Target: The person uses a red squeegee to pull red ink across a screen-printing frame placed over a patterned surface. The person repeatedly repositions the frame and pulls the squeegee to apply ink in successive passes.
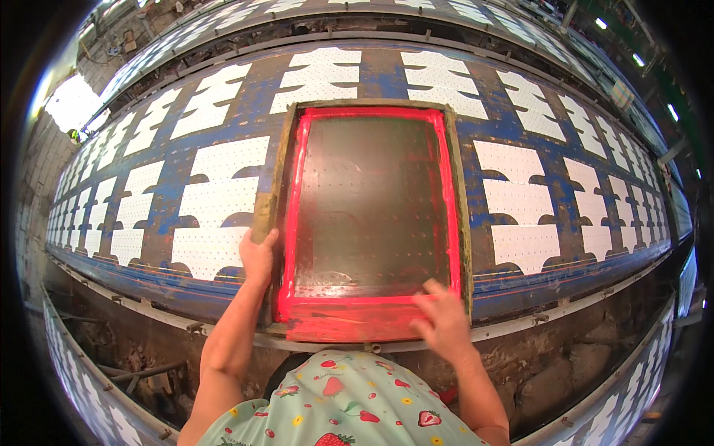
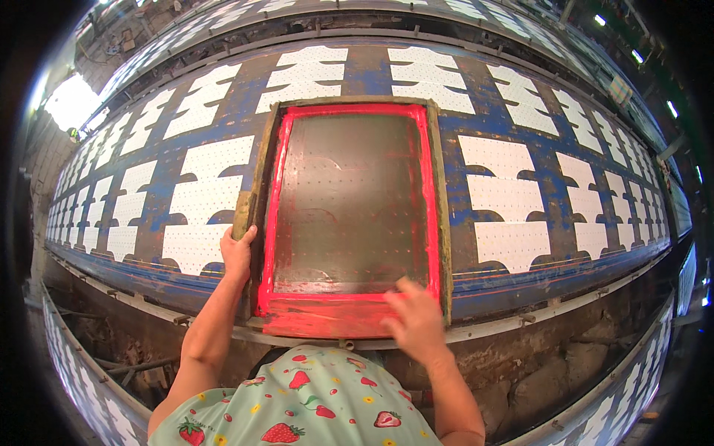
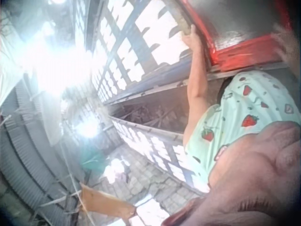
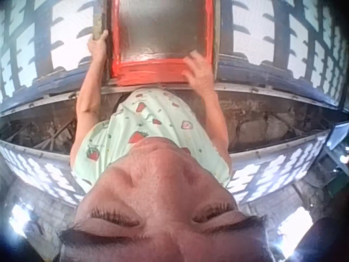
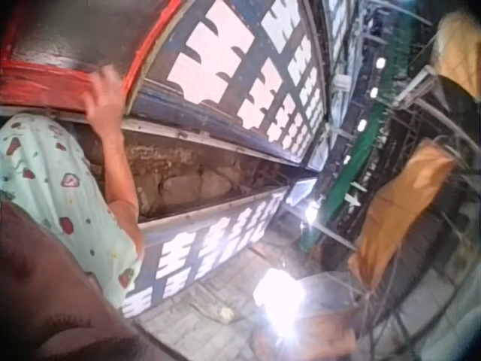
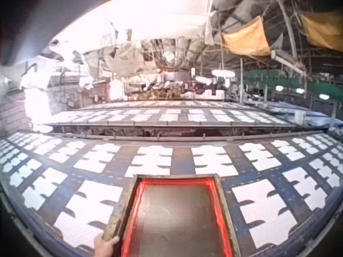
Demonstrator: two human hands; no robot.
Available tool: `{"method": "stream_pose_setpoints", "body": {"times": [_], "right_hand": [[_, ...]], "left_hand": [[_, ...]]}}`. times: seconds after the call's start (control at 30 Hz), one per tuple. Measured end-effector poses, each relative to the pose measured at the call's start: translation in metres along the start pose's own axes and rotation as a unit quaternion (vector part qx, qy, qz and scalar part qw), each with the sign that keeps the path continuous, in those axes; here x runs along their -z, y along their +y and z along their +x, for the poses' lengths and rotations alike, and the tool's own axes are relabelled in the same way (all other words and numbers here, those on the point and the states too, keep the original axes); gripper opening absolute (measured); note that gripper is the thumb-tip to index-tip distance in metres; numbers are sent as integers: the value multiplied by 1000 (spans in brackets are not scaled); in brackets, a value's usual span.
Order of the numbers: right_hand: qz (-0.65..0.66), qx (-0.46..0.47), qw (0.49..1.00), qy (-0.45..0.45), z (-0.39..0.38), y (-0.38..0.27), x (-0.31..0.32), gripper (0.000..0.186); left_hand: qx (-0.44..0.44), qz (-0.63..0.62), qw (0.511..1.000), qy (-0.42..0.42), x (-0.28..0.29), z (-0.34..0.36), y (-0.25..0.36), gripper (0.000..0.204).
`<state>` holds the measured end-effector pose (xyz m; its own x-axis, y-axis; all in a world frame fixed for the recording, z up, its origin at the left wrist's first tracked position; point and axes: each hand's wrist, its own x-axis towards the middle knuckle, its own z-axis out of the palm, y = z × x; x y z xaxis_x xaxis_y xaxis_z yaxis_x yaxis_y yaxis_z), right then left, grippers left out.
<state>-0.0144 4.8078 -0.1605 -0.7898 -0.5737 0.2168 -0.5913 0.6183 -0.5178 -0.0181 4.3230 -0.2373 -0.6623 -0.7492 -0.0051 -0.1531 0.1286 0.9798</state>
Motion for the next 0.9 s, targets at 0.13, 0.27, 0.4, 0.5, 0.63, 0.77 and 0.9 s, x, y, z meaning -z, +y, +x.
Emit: {"method": "stream_pose_setpoints", "body": {"times": [0.13,0.27,0.4,0.5,0.63,0.77,0.9], "right_hand": [[5,89,990,-113,-3,-53,-21,54],[-87,110,986,-90,17,-68,-31,57],[-106,128,983,-79,46,-91,-47,46],[-143,51,974,-168,70,-101,-45,45],[-110,48,979,-164,70,-105,-31,51],[-123,32,980,-152,41,-110,-45,51],[-155,64,983,-69,23,-108,-64,61]], "left_hand": [[-4,44,999,-1,-2,5,-3,34],[-34,99,994,34,-5,2,-3,40],[-23,119,991,48,-6,-2,-2,50],[-16,20,999,34,-6,2,-7,53],[-65,28,997,38,-7,9,-17,47],[-89,14,995,43,-9,7,-22,48],[-95,27,994,42,-9,8,-21,50]]}}
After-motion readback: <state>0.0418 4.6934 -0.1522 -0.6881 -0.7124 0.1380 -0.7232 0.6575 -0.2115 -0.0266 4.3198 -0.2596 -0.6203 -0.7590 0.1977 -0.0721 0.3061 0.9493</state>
